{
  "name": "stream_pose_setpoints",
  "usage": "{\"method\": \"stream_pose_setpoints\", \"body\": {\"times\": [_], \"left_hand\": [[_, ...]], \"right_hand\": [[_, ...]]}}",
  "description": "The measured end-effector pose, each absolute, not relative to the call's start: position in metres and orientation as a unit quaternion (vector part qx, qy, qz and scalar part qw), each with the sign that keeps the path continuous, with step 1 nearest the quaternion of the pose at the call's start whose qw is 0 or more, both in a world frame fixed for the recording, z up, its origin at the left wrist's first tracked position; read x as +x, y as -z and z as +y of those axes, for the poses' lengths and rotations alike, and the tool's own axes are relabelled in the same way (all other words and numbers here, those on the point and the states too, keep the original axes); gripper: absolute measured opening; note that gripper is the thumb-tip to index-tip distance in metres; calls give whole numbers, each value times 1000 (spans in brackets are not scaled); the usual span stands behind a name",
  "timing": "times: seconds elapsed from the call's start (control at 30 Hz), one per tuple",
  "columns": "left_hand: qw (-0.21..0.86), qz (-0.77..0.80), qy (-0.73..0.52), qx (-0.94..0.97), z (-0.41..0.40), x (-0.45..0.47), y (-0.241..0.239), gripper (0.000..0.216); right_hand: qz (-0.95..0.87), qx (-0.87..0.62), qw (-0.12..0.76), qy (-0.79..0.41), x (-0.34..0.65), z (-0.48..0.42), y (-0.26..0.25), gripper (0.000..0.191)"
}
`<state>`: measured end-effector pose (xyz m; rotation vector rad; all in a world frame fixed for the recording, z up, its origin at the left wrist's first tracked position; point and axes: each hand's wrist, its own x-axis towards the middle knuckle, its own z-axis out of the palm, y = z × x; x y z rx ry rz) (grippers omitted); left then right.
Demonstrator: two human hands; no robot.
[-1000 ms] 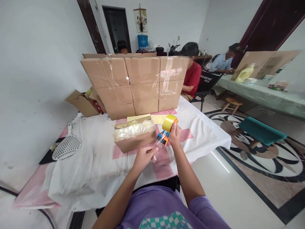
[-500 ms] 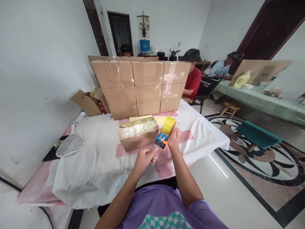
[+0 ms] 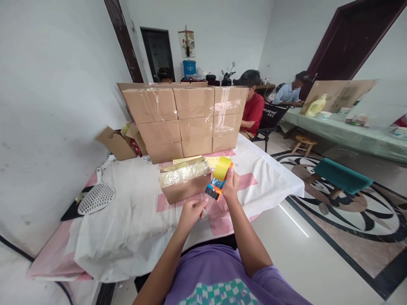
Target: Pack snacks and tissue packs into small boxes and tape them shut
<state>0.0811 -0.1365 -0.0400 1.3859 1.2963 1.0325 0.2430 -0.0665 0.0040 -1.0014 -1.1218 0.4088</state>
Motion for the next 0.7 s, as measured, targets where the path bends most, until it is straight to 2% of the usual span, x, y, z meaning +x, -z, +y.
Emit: {"method": "stream_pose_setpoints", "body": {"times": [0.33,0.53,0.7], "left_hand": [[464,492,-460,575,-133,85,58,59],[469,474,-471,578,-131,87,65,60],[474,465,-475,577,-128,89,65,64]], "right_hand": [[-286,-422,773,-377,227,-76,-2,44],[-242,-385,757,-469,223,-86,-5,36],[-242,-367,740,-509,219,-92,-2,42]]}}
